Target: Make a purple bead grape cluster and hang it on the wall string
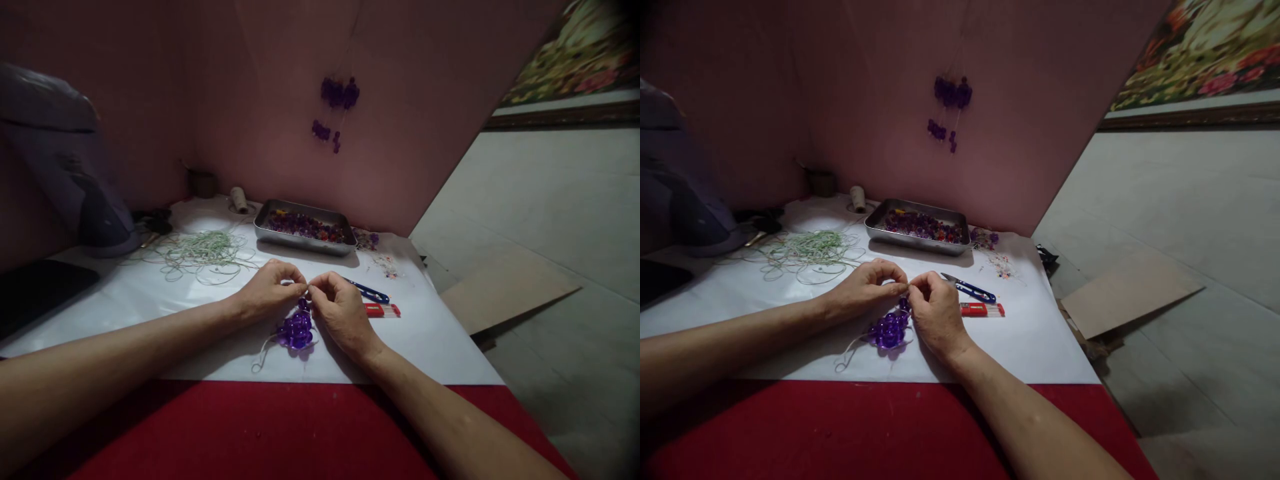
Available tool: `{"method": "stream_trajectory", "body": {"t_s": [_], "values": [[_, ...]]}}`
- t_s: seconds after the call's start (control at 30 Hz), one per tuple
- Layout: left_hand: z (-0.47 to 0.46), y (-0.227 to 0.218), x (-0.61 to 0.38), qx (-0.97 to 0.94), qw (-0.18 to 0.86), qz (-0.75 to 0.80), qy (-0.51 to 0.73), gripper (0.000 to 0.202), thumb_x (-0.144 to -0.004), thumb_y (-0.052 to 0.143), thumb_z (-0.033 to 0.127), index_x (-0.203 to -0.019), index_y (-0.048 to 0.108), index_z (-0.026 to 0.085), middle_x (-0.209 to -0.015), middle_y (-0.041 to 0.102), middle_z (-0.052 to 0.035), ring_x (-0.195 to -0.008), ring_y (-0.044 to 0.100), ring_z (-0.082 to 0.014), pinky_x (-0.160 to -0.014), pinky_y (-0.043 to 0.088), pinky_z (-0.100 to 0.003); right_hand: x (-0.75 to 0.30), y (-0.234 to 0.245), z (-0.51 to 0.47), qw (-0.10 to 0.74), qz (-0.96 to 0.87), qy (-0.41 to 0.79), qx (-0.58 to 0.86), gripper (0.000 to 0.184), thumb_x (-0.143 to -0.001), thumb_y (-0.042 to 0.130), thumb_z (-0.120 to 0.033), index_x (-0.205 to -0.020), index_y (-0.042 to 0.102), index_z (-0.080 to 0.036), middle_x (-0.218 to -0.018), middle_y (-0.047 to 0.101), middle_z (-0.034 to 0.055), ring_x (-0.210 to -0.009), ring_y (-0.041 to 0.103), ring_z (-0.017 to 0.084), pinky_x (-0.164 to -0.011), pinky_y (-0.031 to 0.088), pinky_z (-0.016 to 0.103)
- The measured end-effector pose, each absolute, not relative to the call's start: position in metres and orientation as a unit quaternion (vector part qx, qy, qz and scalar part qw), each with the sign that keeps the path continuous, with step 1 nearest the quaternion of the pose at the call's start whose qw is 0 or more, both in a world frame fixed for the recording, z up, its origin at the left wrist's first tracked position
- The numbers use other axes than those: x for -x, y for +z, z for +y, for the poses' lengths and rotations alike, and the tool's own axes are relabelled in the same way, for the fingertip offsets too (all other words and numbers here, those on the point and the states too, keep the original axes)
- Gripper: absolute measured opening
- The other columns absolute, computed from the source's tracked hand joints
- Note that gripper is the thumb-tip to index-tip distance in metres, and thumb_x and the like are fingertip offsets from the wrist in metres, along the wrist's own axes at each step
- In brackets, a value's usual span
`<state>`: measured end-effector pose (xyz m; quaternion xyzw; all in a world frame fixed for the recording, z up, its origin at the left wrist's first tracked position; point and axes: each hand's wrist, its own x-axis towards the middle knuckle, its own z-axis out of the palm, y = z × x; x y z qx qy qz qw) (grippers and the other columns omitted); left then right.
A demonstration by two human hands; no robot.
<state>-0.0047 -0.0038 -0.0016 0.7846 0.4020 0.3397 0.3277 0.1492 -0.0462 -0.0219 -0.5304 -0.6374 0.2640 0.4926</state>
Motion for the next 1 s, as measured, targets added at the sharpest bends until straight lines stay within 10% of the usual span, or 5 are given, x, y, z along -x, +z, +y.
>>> {"method": "stream_trajectory", "body": {"t_s": [1.0], "values": [[-0.0045,-0.0011,0.0035,-0.779,0.331,0.409,0.342,0.013,-0.072,0.054,0.019,-0.069,0.067,0.018,-0.072,0.069,-0.0050,-0.077,0.061,-0.0204,-0.077,0.046,-0.034,-0.1480,-0.0176,-0.0492,0.483,-0.635,0.270,0.538,0.011,-0.078,0.057,-0.022,-0.068,0.059,-0.018,-0.062,0.061,0.0019,-0.060,0.055,0.015,-0.057,0.043,0.028]]}}
